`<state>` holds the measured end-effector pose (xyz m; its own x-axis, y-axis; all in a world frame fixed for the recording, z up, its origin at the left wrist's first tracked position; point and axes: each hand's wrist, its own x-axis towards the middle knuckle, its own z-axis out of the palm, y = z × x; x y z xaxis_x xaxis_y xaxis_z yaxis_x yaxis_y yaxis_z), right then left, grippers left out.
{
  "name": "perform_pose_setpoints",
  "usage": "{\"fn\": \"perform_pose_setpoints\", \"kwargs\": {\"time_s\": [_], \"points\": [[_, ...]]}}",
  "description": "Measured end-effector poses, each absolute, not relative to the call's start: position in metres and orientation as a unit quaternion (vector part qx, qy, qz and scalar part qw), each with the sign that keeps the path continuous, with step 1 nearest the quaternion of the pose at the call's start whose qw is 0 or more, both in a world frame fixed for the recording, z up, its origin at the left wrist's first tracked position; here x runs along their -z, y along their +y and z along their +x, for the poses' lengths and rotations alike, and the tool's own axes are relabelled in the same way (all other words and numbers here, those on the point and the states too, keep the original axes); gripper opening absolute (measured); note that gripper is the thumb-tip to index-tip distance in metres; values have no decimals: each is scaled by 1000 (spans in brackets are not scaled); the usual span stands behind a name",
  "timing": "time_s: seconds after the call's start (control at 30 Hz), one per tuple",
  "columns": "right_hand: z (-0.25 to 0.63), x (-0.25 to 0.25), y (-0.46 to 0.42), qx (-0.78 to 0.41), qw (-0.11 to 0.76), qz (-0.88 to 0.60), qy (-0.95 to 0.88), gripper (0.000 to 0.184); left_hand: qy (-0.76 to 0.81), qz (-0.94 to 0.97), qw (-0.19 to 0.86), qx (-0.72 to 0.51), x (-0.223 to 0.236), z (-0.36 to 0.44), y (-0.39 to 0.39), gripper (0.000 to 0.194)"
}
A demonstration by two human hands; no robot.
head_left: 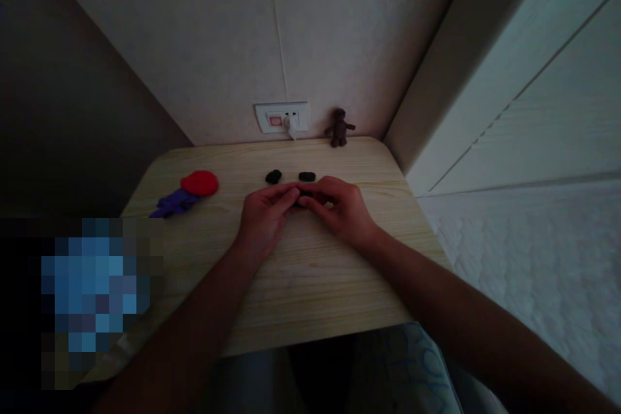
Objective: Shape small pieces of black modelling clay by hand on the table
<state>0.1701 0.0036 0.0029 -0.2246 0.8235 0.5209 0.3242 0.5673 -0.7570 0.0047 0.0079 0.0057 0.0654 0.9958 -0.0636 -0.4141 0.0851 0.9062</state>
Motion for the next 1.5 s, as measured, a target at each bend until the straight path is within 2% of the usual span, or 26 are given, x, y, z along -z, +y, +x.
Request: {"fn": "perform_pose_setpoints", "kwargs": {"time_s": [0.13, 0.3, 0.43, 0.7, 0.9, 1.1, 1.5], "points": [[169, -2, 3, -279, 488, -377, -736, 33, 393, 355, 623, -575, -5, 3, 8, 23], [168, 1, 4, -313, 509, -375, -709, 26, 373, 361, 638, -569, -5, 3, 7, 19], [170, 4, 5, -318, 525, -370, -698, 30, 363, 383, 637, -562, -6, 5, 6, 22], [170, 3, 6, -317, 512, -366, -710, 25, 372, 392, 630, -558, -4, 4, 8, 22], [170, 4, 6, -315, 513, -362, -712, 40, 368, 348, 641, -577, -6, 4, 7, 24], [173, 2, 7, -287, 504, -362, -729, 30, 361, 352, 650, -568, -8, 5, 7, 22], [176, -3, 6, -252, 482, -364, -756, 27, 375, 374, 652, -543, -5, 5, 10, 20]]}}
